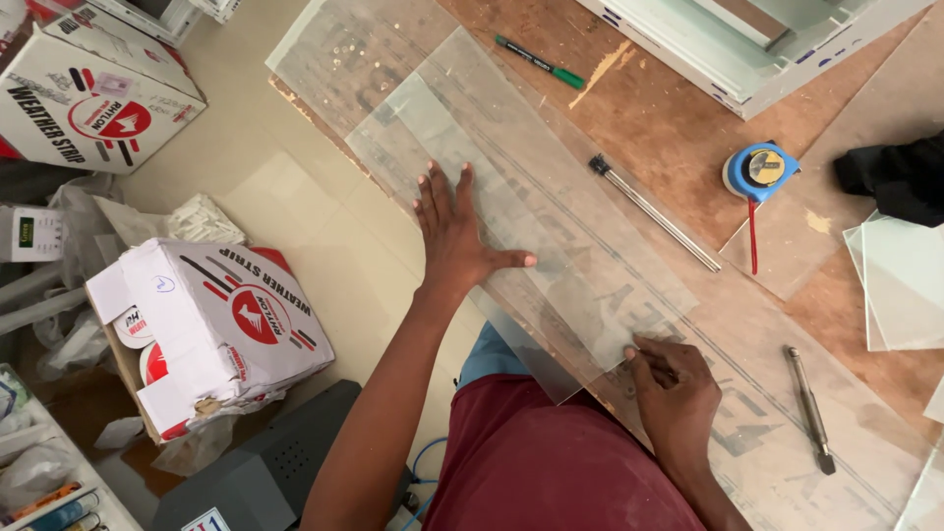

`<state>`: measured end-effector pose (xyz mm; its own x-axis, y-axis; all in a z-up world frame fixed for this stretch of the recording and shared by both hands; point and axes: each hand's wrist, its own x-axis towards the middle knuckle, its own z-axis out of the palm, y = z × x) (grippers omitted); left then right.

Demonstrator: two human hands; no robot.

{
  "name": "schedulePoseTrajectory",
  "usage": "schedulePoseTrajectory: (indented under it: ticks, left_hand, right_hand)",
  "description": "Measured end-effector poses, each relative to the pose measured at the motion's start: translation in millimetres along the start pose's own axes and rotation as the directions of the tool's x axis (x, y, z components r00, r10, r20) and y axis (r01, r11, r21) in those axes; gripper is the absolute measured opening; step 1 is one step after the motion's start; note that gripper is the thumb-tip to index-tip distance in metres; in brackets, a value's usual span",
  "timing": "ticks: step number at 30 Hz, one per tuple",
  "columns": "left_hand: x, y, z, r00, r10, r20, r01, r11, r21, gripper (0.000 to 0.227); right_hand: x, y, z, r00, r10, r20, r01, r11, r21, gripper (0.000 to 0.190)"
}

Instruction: Measure and cut strips of glass for window frames using a glass cutter.

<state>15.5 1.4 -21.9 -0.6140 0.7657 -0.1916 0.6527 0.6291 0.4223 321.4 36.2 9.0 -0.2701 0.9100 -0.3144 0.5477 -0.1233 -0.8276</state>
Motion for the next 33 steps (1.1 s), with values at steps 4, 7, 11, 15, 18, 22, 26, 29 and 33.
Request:
schedulePoseTrajectory:
  ticks: [4, 7, 11, 15, 18, 22, 26, 29, 33]
  left_hand:
    - [-1, -1, 0, 1.0, -0.003, 0.005, 0.003, 1.0, -0.021, 0.164]
    - [-1, -2, 3, 1.0, 0.01, -0.007, -0.01, 1.0, -0.021, 0.163]
    - [-2, -2, 0, 0.998, 0.028, -0.047, -0.029, 0.999, -0.016, 0.161]
    - [-1, -5, 2, 0.998, 0.026, -0.05, -0.025, 1.0, 0.018, 0.162]
    - [-2, -3, 2, 0.998, 0.031, -0.059, -0.031, 0.999, 0.01, 0.161]
    - [-3, -1, 0, 0.998, 0.035, -0.051, -0.034, 0.999, 0.009, 0.161]
    - [-3, 4, -8, 0.998, 0.042, -0.043, -0.041, 0.999, 0.014, 0.161]
    - [-3, 17, -28, 0.998, 0.059, 0.005, -0.059, 0.998, -0.014, 0.155]
    - [9, 17, -40, 0.931, 0.361, 0.061, -0.365, 0.928, 0.075, 0.126]
  right_hand:
    - [0, 2, 1, 1.0, 0.024, -0.003, -0.024, 1.0, 0.008, 0.023]
    - [0, 2, 1, 0.999, 0.038, -0.002, -0.037, 0.999, 0.027, 0.023]
    - [-1, 1, 0, 1.0, 0.015, 0.01, -0.015, 1.0, 0.016, 0.026]
    - [-3, -6, 5, 0.998, -0.064, 0.029, 0.065, 0.997, -0.045, 0.033]
    - [-3, -8, 8, 0.994, -0.105, 0.036, 0.109, 0.984, -0.14, 0.045]
    - [-1, -2, 12, 0.991, -0.121, 0.05, 0.13, 0.963, -0.237, 0.056]
    - [3, -10, 13, 0.996, -0.043, 0.077, 0.062, 0.961, -0.27, 0.06]
    - [2, -10, 16, 0.997, -0.033, 0.076, 0.053, 0.958, -0.281, 0.062]
    - [-1, -10, 15, 0.997, -0.033, 0.072, 0.054, 0.947, -0.315, 0.062]
